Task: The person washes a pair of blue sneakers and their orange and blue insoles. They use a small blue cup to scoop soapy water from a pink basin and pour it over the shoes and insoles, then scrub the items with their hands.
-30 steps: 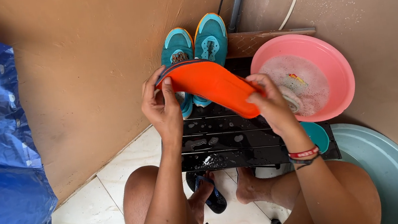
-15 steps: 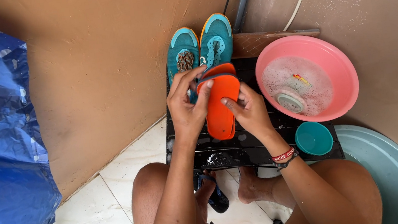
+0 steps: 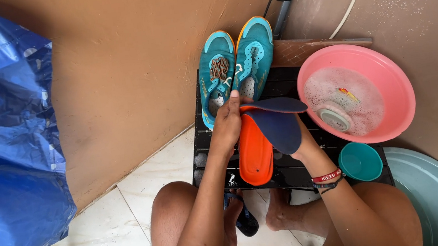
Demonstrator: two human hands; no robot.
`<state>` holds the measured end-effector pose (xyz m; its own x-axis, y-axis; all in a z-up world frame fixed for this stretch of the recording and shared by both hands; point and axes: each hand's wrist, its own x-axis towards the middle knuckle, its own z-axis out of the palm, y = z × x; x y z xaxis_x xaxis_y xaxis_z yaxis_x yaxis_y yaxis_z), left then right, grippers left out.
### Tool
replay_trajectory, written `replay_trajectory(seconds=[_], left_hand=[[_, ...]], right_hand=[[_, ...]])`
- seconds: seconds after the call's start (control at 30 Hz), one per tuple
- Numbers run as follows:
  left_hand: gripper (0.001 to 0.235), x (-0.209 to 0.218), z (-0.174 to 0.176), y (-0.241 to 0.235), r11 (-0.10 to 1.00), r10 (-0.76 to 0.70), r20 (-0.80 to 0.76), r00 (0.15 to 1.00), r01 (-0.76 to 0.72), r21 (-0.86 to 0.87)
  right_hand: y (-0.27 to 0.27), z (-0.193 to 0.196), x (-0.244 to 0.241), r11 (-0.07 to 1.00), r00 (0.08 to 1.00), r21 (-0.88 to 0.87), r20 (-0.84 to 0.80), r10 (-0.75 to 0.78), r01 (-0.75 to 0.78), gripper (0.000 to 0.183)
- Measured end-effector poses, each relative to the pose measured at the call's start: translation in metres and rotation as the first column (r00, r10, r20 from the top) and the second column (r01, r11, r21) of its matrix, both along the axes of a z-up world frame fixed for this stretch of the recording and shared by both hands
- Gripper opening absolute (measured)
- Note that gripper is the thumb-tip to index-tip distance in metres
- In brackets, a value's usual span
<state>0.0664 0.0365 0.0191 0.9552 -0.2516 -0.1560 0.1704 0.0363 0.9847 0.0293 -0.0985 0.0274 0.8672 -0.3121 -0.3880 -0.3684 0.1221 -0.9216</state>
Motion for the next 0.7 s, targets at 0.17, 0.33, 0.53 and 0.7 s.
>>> replay_trajectory(seconds=[0.17, 0.33, 0.53, 0.7], left_hand=[[0.085, 0.008, -0.013, -0.01, 0.993, 0.006, -0.037, 0.999, -0.001, 0.116], [0.078, 0.0, 0.014, -0.013, 0.982, 0.022, 0.132, 0.991, -0.047, 0.184], [0.045, -0.003, 0.034, -0.011, 0.993, 0.028, 0.147, 0.989, -0.011, -0.116], [0.037, 0.008, 0.024, 0.001, 0.956, 0.287, 0.325, 0.901, -0.289, -0.045]], right_hand=[[-0.008, -0.04, -0.003, 0.99, 0.974, -0.136, 0.227, 0.011, 0.02, 0.032], [-0.021, -0.064, 0.008, 0.992, 0.791, -0.129, 0.608, 0.07, 0.011, 0.046], [-0.016, -0.029, 0.011, 0.964, 0.82, -0.21, 0.572, -0.017, 0.166, 0.035], [-0.031, -0.038, 0.028, 0.971, 0.774, 0.011, 0.601, -0.198, 0.24, 0.018]])
